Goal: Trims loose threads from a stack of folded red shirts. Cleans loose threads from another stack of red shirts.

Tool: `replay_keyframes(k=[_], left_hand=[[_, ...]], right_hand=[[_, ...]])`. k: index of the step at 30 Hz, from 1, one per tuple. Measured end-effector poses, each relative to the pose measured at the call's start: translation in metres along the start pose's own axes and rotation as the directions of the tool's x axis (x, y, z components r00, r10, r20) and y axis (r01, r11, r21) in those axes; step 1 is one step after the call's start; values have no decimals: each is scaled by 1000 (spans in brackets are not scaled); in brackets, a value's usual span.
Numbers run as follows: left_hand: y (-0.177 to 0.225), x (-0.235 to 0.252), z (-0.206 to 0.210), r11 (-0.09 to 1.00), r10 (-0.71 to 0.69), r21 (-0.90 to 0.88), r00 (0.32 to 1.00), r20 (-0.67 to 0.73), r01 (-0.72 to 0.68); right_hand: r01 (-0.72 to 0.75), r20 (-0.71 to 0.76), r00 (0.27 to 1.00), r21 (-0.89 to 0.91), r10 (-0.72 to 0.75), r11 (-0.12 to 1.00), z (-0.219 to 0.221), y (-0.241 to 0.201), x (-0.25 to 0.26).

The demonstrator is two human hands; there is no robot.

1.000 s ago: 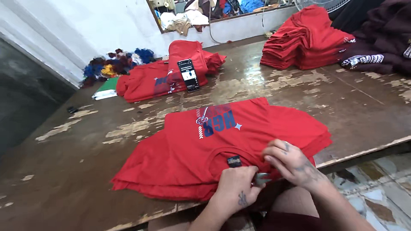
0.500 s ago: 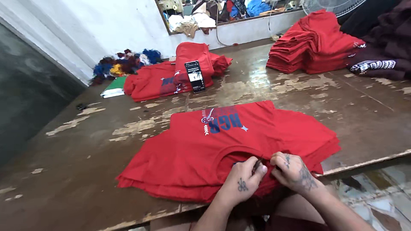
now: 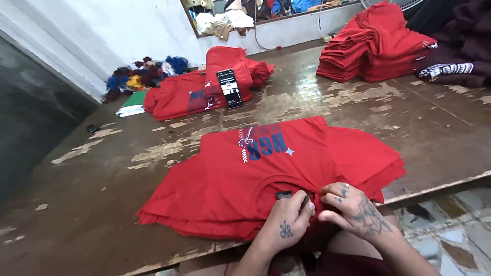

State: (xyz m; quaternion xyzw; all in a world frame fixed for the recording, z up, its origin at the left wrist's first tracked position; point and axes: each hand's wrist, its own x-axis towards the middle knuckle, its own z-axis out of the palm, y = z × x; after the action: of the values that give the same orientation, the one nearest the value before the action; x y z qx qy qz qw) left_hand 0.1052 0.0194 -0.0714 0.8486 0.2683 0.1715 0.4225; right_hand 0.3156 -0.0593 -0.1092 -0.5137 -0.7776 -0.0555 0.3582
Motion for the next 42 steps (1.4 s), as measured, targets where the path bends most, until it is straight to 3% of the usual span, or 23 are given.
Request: replay_keyframes(k=[3, 6, 11, 13, 15, 17, 21, 25, 33, 42], left_hand=[[5, 0, 6, 991, 24, 130, 995, -100, -10], [6, -2, 14, 960, 169, 256, 963, -209, -113], [6, -4, 7, 880, 444, 218, 894, -65, -422], [6, -2, -1, 896, 395, 248, 916, -66, -368], [9, -1, -11, 906, 234, 381, 969, -84, -186], [8, -1, -16, 882, 171, 462, 978, -117, -99], [4, -5, -12, 812, 372, 518, 922, -106, -268], [-1, -5, -5, 771, 477, 517, 875, -84, -371], [-7, -10, 0, 743, 536, 526, 839, -95, -414], [-10, -17, -6, 782, 491, 508, 859, -144, -362]], right_hand=[[-51, -50, 998, -83, 47, 995, 10, -5, 4], [-53, -80, 996, -70, 47, 996, 10, -10, 1], [34, -287, 958, 21, -26, 999, 20, -12, -31], [31, -348, 937, 45, -13, 999, 23, -12, -42], [4, -374, 927, 58, 18, 998, 18, -15, -48], [-19, -371, 928, 56, 39, 998, 10, -20, -50], [-38, -394, 918, 30, 47, 999, 3, -26, -50], [-31, -422, 906, 2, 28, 1000, 1, -31, -43], [13, -415, 910, 17, -5, 1000, 3, -32, -38], [-9, -434, 901, 47, 29, 999, 10, -36, -36]])
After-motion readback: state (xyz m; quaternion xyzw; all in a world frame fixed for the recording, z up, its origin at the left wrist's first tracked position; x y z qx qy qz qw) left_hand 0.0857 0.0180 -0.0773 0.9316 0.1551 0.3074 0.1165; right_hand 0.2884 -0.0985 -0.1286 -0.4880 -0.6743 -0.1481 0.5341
